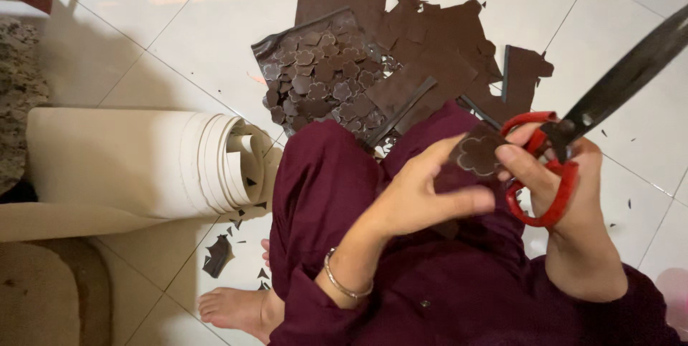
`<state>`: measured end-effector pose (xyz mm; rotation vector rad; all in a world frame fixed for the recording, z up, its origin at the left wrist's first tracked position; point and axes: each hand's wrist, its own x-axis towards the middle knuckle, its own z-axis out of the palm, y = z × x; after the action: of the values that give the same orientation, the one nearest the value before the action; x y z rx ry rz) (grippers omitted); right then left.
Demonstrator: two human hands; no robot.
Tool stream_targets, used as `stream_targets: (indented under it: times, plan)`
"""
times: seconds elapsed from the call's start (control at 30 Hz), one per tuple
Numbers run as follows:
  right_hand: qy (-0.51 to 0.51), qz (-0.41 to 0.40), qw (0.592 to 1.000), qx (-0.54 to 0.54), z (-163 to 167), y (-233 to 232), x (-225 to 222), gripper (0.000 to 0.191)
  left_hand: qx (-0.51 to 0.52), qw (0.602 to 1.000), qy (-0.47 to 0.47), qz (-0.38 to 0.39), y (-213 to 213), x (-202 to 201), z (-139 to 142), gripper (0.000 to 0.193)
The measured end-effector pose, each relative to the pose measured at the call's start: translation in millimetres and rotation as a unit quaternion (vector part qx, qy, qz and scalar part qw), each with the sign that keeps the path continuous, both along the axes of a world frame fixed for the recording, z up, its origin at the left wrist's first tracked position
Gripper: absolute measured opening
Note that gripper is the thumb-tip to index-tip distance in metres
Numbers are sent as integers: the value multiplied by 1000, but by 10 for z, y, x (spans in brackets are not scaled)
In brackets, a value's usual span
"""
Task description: The person sits on the floor and uses red-handled scissors to cut flower-shaped pieces from a brown patterned sheet. They repeatedly trim the edges of each shape and place the finished pieces onto a pile on the floor.
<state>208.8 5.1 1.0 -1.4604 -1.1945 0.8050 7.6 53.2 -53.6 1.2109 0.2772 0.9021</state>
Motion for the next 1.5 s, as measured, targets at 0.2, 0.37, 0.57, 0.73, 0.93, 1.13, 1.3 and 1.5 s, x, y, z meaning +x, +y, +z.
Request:
stream_targets:
  times: [0.2,0.37,0.57,0.73,0.93,1.13,1.3,1.5]
  plan:
    - [33,87,996,13,-91,-24,-43,18,-225,958,-149,97,-172,66,250,15]
    - [59,223,972,-40,-125,-93,11,88,-253,941,-169,146,-183,-43,398,13]
    - [-13,302,949,-88,-94,-79,-34,102,-254,939,-156,172,-203,-96,502,13]
    - [-63,330,940,-64,43,-78,-135,101,-233,941,-144,197,-221,-92,515,13]
    - [-65,344,934,-74,68,-82,-200,102,-254,937,-129,201,-264,-106,544,12]
    - [-47,320,941,-95,-51,-109,-150,105,-220,942,-158,197,-274,-112,557,11]
    - [-44,282,950,-129,-116,-163,-113,102,-230,939,-170,190,-318,-118,584,11]
    - [-60,268,954,-121,-66,-153,-129,106,-246,935,-168,194,-328,-124,614,11]
